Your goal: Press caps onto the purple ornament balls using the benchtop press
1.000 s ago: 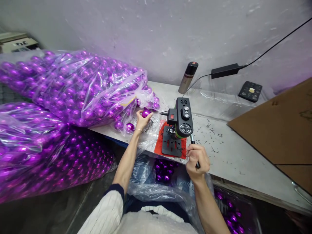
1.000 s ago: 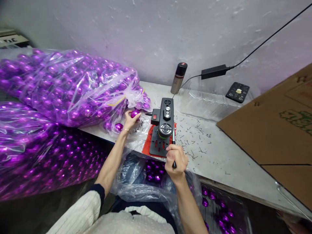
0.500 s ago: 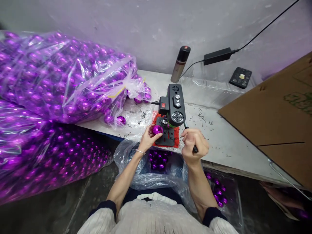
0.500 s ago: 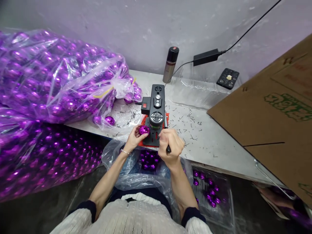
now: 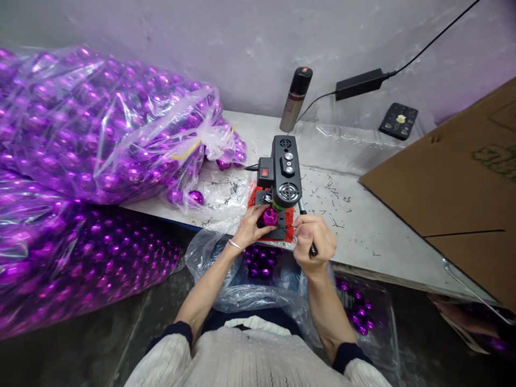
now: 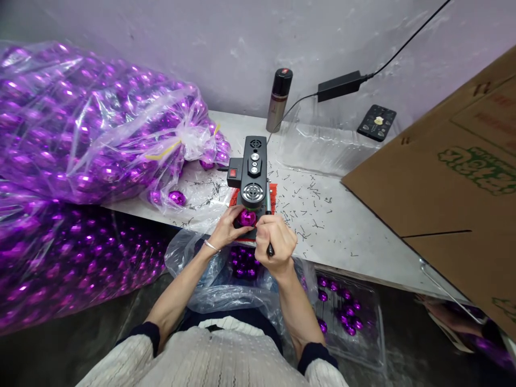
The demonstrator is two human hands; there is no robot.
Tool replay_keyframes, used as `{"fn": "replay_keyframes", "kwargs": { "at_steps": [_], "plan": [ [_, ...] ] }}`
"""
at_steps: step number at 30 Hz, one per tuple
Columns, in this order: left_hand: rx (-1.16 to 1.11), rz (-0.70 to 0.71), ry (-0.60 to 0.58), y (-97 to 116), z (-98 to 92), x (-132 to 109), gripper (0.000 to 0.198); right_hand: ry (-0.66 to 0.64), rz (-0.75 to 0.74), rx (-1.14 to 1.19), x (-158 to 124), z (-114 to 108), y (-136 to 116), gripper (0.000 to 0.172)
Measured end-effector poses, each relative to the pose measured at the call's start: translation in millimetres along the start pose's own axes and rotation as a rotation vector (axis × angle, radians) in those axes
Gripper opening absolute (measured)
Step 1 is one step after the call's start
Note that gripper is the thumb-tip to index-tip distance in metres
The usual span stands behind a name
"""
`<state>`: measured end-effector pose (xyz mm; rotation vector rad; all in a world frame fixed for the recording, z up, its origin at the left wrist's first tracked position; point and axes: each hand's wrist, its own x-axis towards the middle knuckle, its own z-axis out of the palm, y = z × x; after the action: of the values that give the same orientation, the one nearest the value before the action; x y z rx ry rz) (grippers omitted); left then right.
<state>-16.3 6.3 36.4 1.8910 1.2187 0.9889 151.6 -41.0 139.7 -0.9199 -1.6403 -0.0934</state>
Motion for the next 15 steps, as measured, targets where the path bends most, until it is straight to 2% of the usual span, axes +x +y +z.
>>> {"fn": "replay_keyframes", "kwargs": {
  "at_steps": [8, 12, 15],
  "plan": [
    [-0.063, -0.053, -0.013, 0, -3.1, 4, 0.065, -0.018, 0.005, -0.015, -4, -2, 1, 0.021],
    [-0.058, -0.095, 0.04, -2, 8.7, 4, 0.073, -0.011, 0.011, -0.015, -6, -1, 1, 0.021],
    [-0.06, -0.094, 0.096, -5, 19.7, 1, 0.068, -0.026, 0.005, -0.017, -7, -2, 1, 0.021]
  ]
}}
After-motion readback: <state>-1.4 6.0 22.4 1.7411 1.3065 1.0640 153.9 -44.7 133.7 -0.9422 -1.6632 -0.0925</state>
